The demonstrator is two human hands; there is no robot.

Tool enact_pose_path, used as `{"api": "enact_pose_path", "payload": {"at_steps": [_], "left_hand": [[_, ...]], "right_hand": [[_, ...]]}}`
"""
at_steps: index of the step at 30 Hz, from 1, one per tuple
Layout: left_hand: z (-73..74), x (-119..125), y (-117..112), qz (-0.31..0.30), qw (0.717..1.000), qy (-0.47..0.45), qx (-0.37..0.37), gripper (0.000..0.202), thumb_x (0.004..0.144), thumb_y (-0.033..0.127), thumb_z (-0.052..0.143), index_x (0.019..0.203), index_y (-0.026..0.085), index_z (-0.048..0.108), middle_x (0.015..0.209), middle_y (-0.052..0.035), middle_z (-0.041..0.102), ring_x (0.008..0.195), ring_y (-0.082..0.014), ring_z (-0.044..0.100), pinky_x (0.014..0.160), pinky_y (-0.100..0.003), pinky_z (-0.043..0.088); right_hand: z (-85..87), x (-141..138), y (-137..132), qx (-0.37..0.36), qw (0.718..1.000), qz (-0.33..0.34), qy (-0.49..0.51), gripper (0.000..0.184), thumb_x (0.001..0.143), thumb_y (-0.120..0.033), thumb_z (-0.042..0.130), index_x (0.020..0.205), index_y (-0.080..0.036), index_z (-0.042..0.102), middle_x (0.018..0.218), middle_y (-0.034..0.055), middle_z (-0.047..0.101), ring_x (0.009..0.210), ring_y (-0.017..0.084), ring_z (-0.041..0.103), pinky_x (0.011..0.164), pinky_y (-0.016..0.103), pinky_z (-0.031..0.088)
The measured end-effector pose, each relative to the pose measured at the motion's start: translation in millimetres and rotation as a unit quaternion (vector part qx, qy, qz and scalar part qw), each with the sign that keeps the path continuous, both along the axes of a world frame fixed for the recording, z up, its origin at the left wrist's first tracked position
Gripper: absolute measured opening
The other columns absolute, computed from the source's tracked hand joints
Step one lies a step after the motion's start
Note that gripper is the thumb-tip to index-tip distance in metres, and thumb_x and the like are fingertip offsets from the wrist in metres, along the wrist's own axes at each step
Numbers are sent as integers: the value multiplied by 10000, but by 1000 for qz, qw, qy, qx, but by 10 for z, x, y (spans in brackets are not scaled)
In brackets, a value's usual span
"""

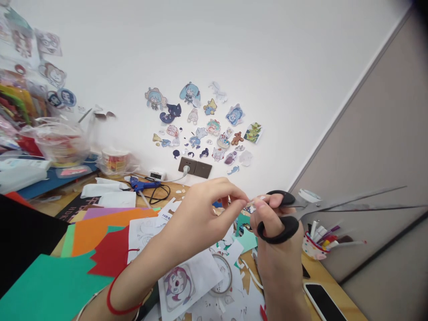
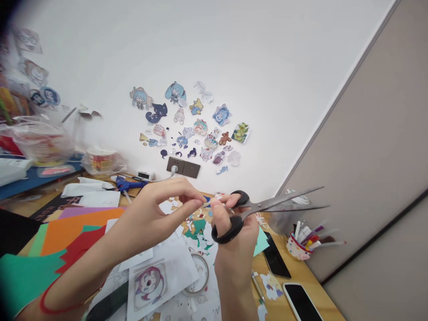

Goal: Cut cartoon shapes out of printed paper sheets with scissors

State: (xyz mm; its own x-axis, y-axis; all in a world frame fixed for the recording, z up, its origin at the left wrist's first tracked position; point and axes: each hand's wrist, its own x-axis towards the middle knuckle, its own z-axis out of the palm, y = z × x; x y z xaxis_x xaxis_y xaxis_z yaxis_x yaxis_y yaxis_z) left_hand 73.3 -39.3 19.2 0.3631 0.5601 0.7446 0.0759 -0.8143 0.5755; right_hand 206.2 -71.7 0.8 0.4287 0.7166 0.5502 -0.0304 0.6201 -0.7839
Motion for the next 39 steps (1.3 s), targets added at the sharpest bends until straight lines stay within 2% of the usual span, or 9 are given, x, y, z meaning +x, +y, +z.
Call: {"api": "enact_pose_path", "payload": {"at_steps": [4,8,10,12,16,19,22,31,39], "left_hand": [[5,-7,-13,-15,998,10,-61,137,811,204,496,831,212,631,795,11,622,732,-118,539,630,-227,408],[-2,26,-16,-30,995,13,-100,117,801,238,511,749,199,608,695,29,602,659,-105,518,573,-213,389],[-2,43,-4,-30,993,3,-112,138,806,226,497,714,185,592,673,26,595,646,-103,514,566,-213,385],[3,48,10,-27,992,-17,-125,144,808,228,493,709,178,585,679,19,594,649,-106,515,576,-220,390],[12,34,20,-50,978,-97,-177,121,797,227,520,699,174,568,671,20,590,641,-99,532,584,-215,411],[8,32,1,-71,963,-142,-220,123,801,237,524,697,178,552,608,36,572,542,-79,526,524,-198,425],[1,41,-25,-84,955,-142,-248,149,817,274,510,700,185,524,524,51,542,437,-71,499,423,-180,409],[-6,44,-82,-10,981,-91,-173,158,845,273,475,707,204,509,579,54,532,557,-78,520,484,-171,436],[-13,41,-116,9,982,-83,-167,172,849,270,465,692,206,491,565,62,530,548,-73,514,506,-178,429]], "right_hand": [[5,-28,-14,-2,999,33,34,193,763,-163,614,753,-225,432,598,-72,419,468,68,328,474,228,284],[4,-44,-21,-17,997,52,51,221,748,-177,631,750,-220,414,722,-42,476,522,70,368,475,216,299],[-1,-13,-17,-25,997,68,24,227,751,-194,637,756,-218,411,757,-37,503,513,60,376,463,210,288],[-10,47,-15,-49,992,112,-36,213,775,-275,625,810,-228,421,658,-56,484,465,58,355,450,216,270],[-31,143,-33,-134,938,241,-210,370,794,-522,537,982,-229,411,583,-64,416,501,95,355,490,248,274],[-43,108,-52,-153,900,286,-291,418,796,-574,480,999,-220,390,620,-48,424,535,111,340,510,266,266],[-41,31,-59,-159,884,312,-308,409,803,-593,437,974,-225,382,599,-52,391,531,122,321,493,274,244],[-101,51,-43,-195,888,286,-303,360,827,-559,439,952,-222,438,659,-38,310,547,114,241,460,251,228],[-92,42,-58,-171,892,248,-336,422,817,-584,428,1054,-238,471,745,-14,404,544,109,282,463,252,250]]}}
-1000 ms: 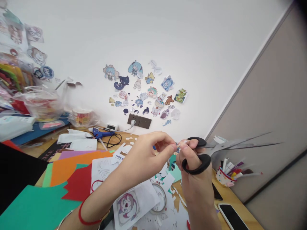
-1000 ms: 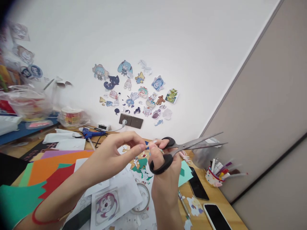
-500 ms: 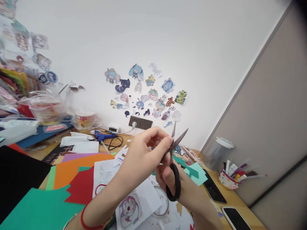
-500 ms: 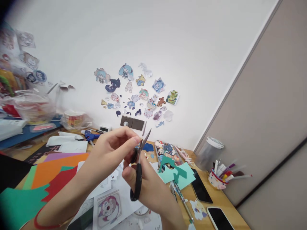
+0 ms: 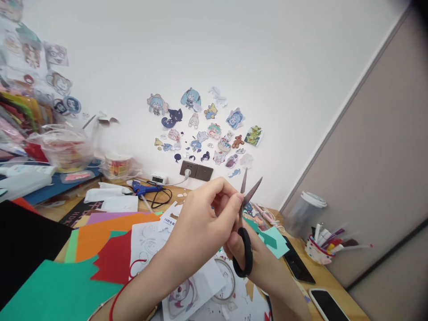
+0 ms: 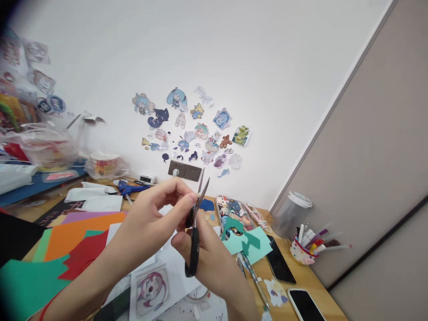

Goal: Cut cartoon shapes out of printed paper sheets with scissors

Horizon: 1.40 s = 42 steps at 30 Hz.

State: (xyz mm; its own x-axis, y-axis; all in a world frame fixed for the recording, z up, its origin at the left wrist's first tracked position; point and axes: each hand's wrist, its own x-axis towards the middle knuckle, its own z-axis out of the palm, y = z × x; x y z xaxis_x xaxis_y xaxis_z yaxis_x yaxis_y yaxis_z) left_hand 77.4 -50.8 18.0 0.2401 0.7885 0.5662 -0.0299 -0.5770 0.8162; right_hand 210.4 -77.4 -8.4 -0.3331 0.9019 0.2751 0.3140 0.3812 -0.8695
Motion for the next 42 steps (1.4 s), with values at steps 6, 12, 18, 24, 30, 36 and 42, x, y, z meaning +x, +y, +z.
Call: {"api": "enact_pose_path", "payload": {"at_steps": [6,12,18,24,30,36,42], "left_hand": [[-8,-1,-9,15,1000,12,18,179,847,267,465,679,206,481,567,66,523,565,-74,499,531,-186,411],[2,12,0,23,1000,8,13,175,838,252,476,670,202,487,568,73,531,574,-67,507,545,-179,404],[10,10,-7,12,1000,-3,10,174,838,248,476,670,201,490,544,76,527,543,-61,505,519,-161,408],[17,-11,-1,13,1000,-6,15,155,831,237,483,684,199,512,538,71,530,545,-63,507,515,-151,411],[23,-67,15,10,1000,12,22,129,824,228,490,704,210,533,577,66,559,582,-62,522,516,-131,407],[48,-105,21,-7,999,23,26,129,829,233,478,709,217,525,598,58,559,590,-66,513,454,-114,364],[55,-124,26,-24,999,35,21,131,829,261,480,711,218,517,611,50,548,583,-83,526,505,-165,406]], "right_hand": [[40,-47,-20,20,1000,-7,2,417,839,-565,407,1133,-272,446,766,-16,426,554,108,297,481,249,269],[67,-38,-18,14,1000,2,-11,394,858,-534,402,1123,-245,436,727,-21,409,551,107,297,478,242,273],[-4,13,8,25,1000,7,-10,286,875,-504,398,922,-225,438,689,-37,350,574,106,284,497,244,254],[-33,17,30,18,1000,12,12,285,866,-505,421,830,-222,417,696,-44,320,587,105,254,509,247,237],[-6,25,35,19,1000,15,5,304,840,-510,469,801,-213,418,703,-42,311,616,113,262,547,256,244],[-7,71,33,8,999,31,8,350,817,-556,460,803,-208,429,770,-23,387,676,123,324,593,260,277],[32,114,3,0,999,28,-18,332,820,-537,472,797,-209,430,760,-19,383,684,131,335,600,263,292]]}}
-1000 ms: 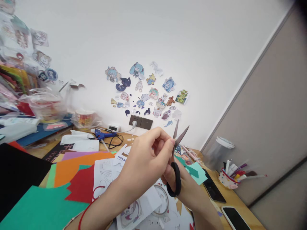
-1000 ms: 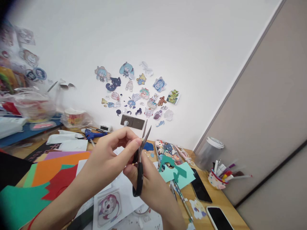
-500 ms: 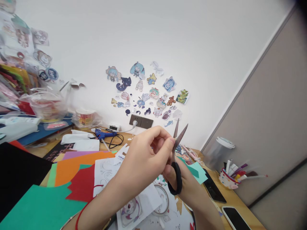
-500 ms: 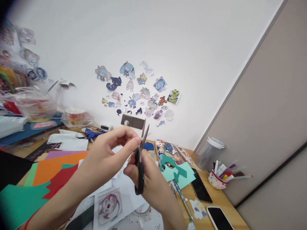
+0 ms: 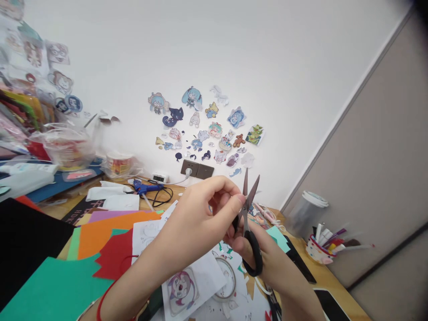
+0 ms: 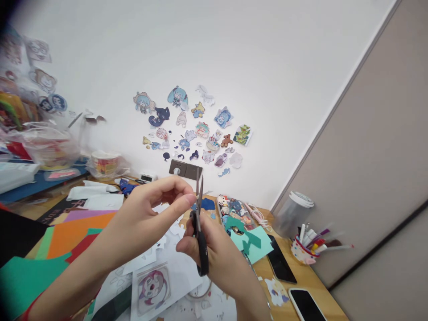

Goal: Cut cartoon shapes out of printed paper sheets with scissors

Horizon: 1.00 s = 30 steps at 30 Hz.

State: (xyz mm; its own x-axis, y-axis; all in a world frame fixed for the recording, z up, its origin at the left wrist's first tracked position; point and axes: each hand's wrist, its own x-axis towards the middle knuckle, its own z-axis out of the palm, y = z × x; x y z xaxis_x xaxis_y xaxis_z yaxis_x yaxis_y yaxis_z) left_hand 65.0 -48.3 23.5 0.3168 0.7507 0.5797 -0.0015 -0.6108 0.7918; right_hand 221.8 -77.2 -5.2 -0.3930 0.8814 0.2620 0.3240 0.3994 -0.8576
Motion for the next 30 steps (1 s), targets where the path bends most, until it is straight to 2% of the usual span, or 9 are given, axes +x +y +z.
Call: {"api": "enact_pose_path", "payload": {"at_steps": [6,11,14,17,22,27,30], "left_hand": [[-13,46,-12,-10,1000,-6,2,87,812,274,514,743,222,521,581,60,496,561,-93,520,551,-211,432],[-23,71,-49,-34,998,-55,3,113,832,263,498,730,218,514,607,66,542,567,-68,531,552,-169,441],[-29,60,-59,-42,997,-61,5,116,836,264,493,729,223,508,602,72,534,551,-59,537,525,-150,441],[-27,43,-57,-48,997,-52,1,121,839,259,482,725,222,497,594,70,523,535,-65,558,495,-149,445],[-14,30,-56,-52,998,-34,-1,139,839,241,453,704,210,468,585,59,509,517,-86,578,454,-161,442],[-2,22,-57,-48,999,-4,10,129,825,192,441,699,207,462,579,63,512,520,-79,573,500,-171,447],[-2,4,-51,-25,999,15,30,112,806,185,468,696,210,475,573,70,483,528,-66,537,492,-159,405]], "right_hand": [[-5,5,-3,5,999,6,33,318,807,-528,502,835,-215,448,747,-28,372,666,119,326,591,245,304],[11,4,-22,-4,1000,7,28,363,782,-563,506,848,-209,460,804,-10,412,733,133,368,658,260,337],[91,-10,-64,-4,1000,4,-8,410,756,-599,501,834,-200,453,792,-9,417,693,127,365,624,252,338],[133,-14,-91,-18,1000,7,-22,442,729,-624,506,836,-200,439,780,-6,414,677,129,358,590,248,326],[62,12,-76,-17,1000,1,-11,461,703,-645,511,822,-207,430,774,-5,400,686,141,337,583,262,294],[51,37,-77,-24,1000,8,-13,439,713,-630,520,821,-212,441,769,-17,390,679,135,322,578,259,279],[82,63,-95,-33,999,5,-26,409,730,-606,524,800,-209,454,751,-27,382,665,124,317,569,252,268]]}}
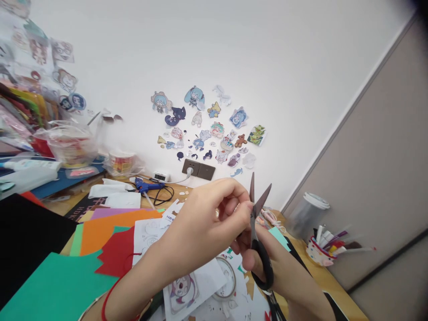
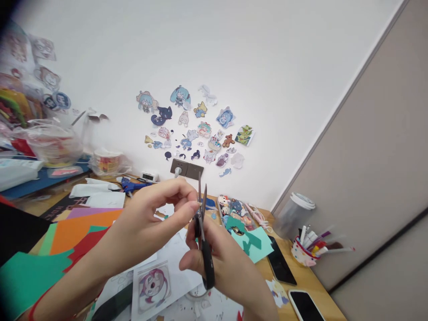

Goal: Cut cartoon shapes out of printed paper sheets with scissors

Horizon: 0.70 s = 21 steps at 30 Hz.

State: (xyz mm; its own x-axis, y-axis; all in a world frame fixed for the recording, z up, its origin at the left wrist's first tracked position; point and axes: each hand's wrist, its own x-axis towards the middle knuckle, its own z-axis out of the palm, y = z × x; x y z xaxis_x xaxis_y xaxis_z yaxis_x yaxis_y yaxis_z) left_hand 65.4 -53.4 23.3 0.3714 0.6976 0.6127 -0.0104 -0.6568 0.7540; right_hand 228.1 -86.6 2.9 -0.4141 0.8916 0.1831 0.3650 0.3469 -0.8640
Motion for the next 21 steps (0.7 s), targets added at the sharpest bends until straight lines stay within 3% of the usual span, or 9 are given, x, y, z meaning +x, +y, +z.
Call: {"api": "enact_pose_path", "payload": {"at_steps": [6,15,21], "left_hand": [[-1,-37,16,37,997,28,56,101,775,155,497,689,209,499,583,65,411,548,-67,413,489,-164,337],[16,-79,13,35,996,55,68,120,797,191,498,679,216,498,563,68,392,543,-77,396,497,-193,317],[17,-121,34,50,992,69,90,111,799,240,528,689,223,539,551,71,412,526,-72,415,496,-193,325]], "right_hand": [[-6,49,1,-9,1000,-2,-11,433,708,-617,540,784,-200,452,722,-27,389,627,116,328,528,246,269],[15,121,20,-19,999,14,-31,438,704,-612,556,751,-193,440,690,-33,385,602,108,311,511,243,247],[46,176,28,-50,998,1,-45,483,627,-626,614,720,-192,425,638,-53,341,551,90,275,462,229,217]]}}
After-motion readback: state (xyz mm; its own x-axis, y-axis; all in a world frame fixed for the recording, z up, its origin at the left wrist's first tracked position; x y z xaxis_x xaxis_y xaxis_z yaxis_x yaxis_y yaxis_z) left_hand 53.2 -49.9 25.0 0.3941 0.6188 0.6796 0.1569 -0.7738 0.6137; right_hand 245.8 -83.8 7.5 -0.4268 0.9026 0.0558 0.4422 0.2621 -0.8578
